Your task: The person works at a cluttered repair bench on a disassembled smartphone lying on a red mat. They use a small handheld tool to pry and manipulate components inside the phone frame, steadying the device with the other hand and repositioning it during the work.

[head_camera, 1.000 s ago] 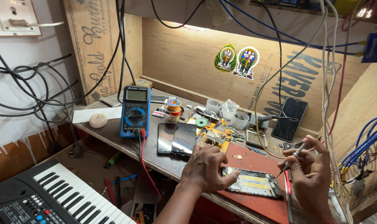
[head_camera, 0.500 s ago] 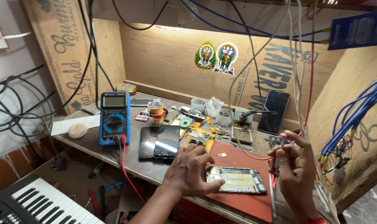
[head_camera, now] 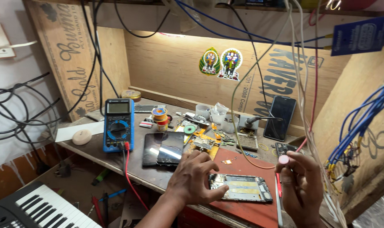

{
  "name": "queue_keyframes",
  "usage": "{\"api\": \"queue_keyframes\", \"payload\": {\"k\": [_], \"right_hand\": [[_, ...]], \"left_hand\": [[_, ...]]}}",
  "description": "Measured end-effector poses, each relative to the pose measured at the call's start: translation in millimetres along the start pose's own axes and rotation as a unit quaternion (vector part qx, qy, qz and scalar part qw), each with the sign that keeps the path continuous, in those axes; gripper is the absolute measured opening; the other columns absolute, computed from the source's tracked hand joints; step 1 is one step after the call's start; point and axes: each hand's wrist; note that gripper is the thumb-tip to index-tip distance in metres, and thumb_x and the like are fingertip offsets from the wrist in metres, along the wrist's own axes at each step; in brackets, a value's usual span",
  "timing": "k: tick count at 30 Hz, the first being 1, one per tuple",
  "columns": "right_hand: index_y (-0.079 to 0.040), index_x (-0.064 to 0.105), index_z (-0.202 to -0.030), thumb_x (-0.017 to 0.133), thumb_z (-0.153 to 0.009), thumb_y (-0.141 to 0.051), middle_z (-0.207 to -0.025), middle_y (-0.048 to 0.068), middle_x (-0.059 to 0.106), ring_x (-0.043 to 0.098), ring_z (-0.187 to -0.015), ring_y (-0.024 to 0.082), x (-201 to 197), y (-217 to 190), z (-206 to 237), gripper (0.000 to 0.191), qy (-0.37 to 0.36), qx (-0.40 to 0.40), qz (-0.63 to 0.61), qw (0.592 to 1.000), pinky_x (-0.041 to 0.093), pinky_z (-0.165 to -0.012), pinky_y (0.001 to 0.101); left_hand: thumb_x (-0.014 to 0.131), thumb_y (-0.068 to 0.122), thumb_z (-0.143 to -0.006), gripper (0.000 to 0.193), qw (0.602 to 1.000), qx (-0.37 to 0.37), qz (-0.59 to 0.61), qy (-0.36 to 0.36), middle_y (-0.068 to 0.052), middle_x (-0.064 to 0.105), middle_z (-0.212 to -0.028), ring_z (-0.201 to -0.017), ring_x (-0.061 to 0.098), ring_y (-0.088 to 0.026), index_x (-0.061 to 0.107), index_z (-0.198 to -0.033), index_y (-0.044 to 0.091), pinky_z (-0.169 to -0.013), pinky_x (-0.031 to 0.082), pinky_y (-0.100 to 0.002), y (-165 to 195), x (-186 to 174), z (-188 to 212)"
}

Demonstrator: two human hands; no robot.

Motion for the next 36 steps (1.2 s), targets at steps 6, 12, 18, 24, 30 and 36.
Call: {"api": "queue_keyframes", "payload": {"k": [6,12,18,24,30,36], "right_hand": [[-0.005,0.075,-0.109,0.065,-0.071,0.003,-0.090,0.002,0.070,0.065,-0.065,0.013,1.2,1.4,-5.4,0.040,-0.152,0.065,0.134,0.977,0.056,-0.057,0.0270],[-0.013,0.077,-0.103,0.077,-0.080,-0.015,-0.092,0.007,0.077,0.075,-0.074,0.031,43.8,-10.0,-38.1,0.023,-0.251,0.124,0.297,0.913,0.058,-0.065,0.0405],[-0.012,0.079,-0.096,0.074,-0.081,-0.019,-0.094,0.006,0.077,0.072,-0.088,0.031,64.9,-2.1,-66.2,0.017,-0.338,0.103,0.355,0.865,0.056,-0.077,0.0435],[-0.019,0.079,-0.103,0.072,-0.083,-0.027,-0.099,0.003,0.076,0.072,-0.094,0.029,69.9,8.5,-66.2,0.023,-0.361,0.146,0.406,0.827,0.056,-0.083,0.0440],[-0.020,0.079,-0.106,0.069,-0.084,-0.026,-0.103,0.001,0.075,0.072,-0.097,0.028,70.3,16.0,-64.3,0.025,-0.375,0.159,0.414,0.814,0.056,-0.082,0.0450],[-0.015,0.078,-0.102,0.071,-0.085,-0.030,-0.101,0.006,0.076,0.071,-0.099,0.030,75.5,23.6,-73.0,0.023,-0.396,0.140,0.401,0.814,0.056,-0.086,0.0432]], "left_hand": [[0.077,0.053,-0.074,0.045,0.999,-0.039,0.004,0.009,-0.009,0.065,-0.088,-0.100,0.061,-0.028,0.072,-0.084,0.010,-0.103,0.042,-0.042,1.3,1.6,-1.7],[0.077,0.054,-0.074,0.047,0.998,-0.055,0.006,0.011,-0.009,0.064,-0.085,-0.098,0.060,-0.027,0.071,-0.083,0.008,-0.103,0.042,-0.041,2.9,1.7,-0.9],[0.076,0.053,-0.074,0.046,0.998,-0.064,0.014,-0.003,-0.009,0.065,-0.085,-0.098,0.060,-0.027,0.071,-0.082,0.008,-0.103,0.040,-0.041,2.0,2.4,-2.3],[0.077,0.053,-0.074,0.047,0.998,-0.060,0.020,0.023,-0.008,0.066,-0.086,-0.098,0.061,-0.027,0.071,-0.084,0.008,-0.104,0.040,-0.041,2.3,4.0,-1.2],[0.075,0.054,-0.075,0.047,0.997,-0.073,0.023,0.003,-0.008,0.067,-0.087,-0.097,0.060,-0.026,0.071,-0.084,0.008,-0.102,0.041,-0.039,1.5,4.3,-2.1],[0.076,0.054,-0.075,0.047,0.997,-0.066,0.025,0.016,-0.008,0.066,-0.085,-0.096,0.060,-0.026,0.071,-0.083,0.008,-0.101,0.041,-0.039,1.2,4.5,-0.3]]}}
Point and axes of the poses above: each hand's wrist, its own z-axis away from the middle knuckle, its own x-axis out of the palm, y = z × x
